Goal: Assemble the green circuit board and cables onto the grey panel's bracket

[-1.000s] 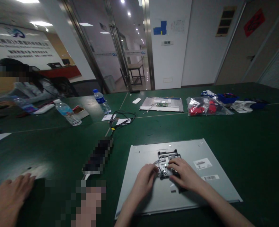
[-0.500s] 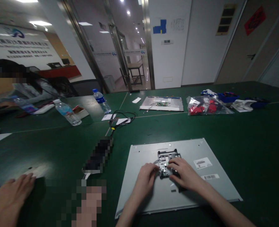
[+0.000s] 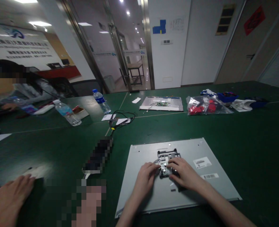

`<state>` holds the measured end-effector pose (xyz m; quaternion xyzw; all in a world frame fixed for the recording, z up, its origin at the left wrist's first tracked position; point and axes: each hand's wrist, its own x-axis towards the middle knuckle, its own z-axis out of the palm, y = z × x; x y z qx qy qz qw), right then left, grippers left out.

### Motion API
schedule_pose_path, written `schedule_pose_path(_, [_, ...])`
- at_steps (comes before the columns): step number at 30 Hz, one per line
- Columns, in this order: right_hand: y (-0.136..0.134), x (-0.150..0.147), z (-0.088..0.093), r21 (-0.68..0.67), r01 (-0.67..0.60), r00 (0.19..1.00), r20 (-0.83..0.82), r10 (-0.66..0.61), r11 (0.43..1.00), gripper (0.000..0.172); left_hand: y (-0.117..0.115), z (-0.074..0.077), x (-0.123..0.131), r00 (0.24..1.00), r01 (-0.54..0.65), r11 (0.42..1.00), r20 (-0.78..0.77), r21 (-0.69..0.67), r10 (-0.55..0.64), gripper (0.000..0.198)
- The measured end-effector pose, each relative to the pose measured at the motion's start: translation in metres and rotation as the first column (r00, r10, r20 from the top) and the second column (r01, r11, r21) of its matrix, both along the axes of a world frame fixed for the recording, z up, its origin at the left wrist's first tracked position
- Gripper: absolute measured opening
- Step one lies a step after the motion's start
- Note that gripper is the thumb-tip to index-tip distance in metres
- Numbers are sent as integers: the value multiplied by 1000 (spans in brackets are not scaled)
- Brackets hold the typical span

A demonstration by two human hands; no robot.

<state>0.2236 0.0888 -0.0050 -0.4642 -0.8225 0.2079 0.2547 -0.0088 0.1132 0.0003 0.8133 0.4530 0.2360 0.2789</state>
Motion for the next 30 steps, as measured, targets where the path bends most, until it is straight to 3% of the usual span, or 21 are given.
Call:
schedule_pose_path(15, [2, 1, 1, -4, 9, 1000, 0, -9, 1000, 34, 2, -3, 2, 999, -47, 999, 28, 16, 46, 24])
schedule_pose_path(30, [2, 0, -2, 1, 8, 1000, 2, -8, 1000, 33, -1, -2, 8, 995, -1, 1000, 101, -32, 4, 22])
